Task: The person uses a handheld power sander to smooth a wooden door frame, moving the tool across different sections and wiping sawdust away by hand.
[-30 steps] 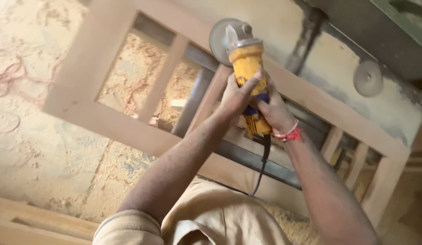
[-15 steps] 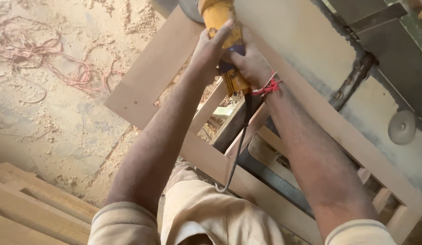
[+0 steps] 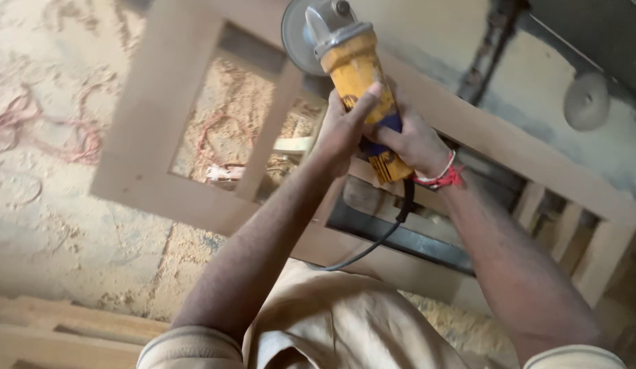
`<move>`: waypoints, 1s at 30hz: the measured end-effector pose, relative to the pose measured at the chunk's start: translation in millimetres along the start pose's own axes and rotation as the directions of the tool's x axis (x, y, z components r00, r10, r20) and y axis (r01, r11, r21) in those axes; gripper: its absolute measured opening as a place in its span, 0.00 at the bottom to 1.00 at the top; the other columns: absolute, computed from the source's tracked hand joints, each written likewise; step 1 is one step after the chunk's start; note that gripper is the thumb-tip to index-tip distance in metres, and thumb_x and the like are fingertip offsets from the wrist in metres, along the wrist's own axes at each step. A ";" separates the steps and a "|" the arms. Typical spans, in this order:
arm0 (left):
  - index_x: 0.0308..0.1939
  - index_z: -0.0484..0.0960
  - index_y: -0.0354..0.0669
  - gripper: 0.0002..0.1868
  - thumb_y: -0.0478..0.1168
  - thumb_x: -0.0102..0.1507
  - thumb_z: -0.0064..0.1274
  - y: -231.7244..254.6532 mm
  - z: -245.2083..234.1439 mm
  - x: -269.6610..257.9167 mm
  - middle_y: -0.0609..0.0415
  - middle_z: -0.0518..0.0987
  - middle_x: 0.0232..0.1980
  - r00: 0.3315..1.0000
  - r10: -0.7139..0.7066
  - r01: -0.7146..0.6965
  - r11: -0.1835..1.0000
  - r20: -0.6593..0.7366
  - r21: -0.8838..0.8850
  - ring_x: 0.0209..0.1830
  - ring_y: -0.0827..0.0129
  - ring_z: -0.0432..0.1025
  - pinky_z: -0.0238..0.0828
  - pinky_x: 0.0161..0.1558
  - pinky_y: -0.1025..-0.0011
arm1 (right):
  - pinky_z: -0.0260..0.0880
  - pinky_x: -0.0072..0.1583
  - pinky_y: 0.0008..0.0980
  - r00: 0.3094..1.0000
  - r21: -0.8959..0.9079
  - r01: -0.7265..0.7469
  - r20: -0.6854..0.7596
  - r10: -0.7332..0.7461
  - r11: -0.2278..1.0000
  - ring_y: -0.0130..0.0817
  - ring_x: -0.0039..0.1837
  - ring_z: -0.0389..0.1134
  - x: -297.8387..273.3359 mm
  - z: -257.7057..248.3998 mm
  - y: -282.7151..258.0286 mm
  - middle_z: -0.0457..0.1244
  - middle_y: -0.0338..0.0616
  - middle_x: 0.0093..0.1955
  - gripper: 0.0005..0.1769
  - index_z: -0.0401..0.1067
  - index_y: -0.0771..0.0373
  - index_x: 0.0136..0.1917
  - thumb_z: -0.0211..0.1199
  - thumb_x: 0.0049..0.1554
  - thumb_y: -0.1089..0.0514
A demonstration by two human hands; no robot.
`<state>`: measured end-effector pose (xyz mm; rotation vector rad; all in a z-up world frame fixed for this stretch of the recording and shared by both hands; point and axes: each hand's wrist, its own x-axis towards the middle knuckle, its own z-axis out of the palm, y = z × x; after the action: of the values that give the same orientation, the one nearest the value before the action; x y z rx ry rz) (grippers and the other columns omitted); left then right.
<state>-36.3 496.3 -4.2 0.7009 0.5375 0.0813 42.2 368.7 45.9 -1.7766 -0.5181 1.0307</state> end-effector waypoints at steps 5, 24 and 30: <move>0.69 0.55 0.37 0.41 0.55 0.62 0.58 -58.9 56.2 -16.4 0.43 0.75 0.56 0.988 -0.136 0.133 0.990 0.071 0.049 0.53 0.60 0.76 0.80 0.49 0.61 | 0.72 0.64 0.34 0.983 -0.030 -0.102 -0.154 0.096 0.994 0.33 0.65 0.67 -72.5 -47.6 37.1 0.62 0.46 0.67 0.42 0.52 0.62 0.79 0.67 0.56 0.58; 0.67 0.54 0.39 0.41 0.55 0.62 0.58 -272.5 237.3 -44.5 0.42 0.73 0.58 0.875 -0.407 0.351 0.906 0.262 0.235 0.55 0.60 0.75 0.79 0.54 0.60 | 0.72 0.60 0.35 0.902 0.200 -0.160 -0.369 0.225 0.967 0.32 0.62 0.66 -291.4 -195.0 139.2 0.59 0.42 0.68 0.50 0.42 0.55 0.85 0.61 0.56 0.63; 0.67 0.55 0.37 0.41 0.55 0.62 0.58 -332.4 293.9 -55.4 0.41 0.74 0.58 0.842 -0.438 0.355 0.890 0.315 0.286 0.55 0.61 0.75 0.78 0.54 0.61 | 0.67 0.66 0.34 0.896 0.178 -0.082 -0.417 0.151 0.981 0.32 0.69 0.62 -351.9 -242.6 181.1 0.57 0.44 0.72 0.49 0.44 0.58 0.85 0.59 0.56 0.68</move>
<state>26.8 53.7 -3.4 0.7807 0.3164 -0.5055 31.4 -94.9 67.2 -1.8373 -0.0530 0.7027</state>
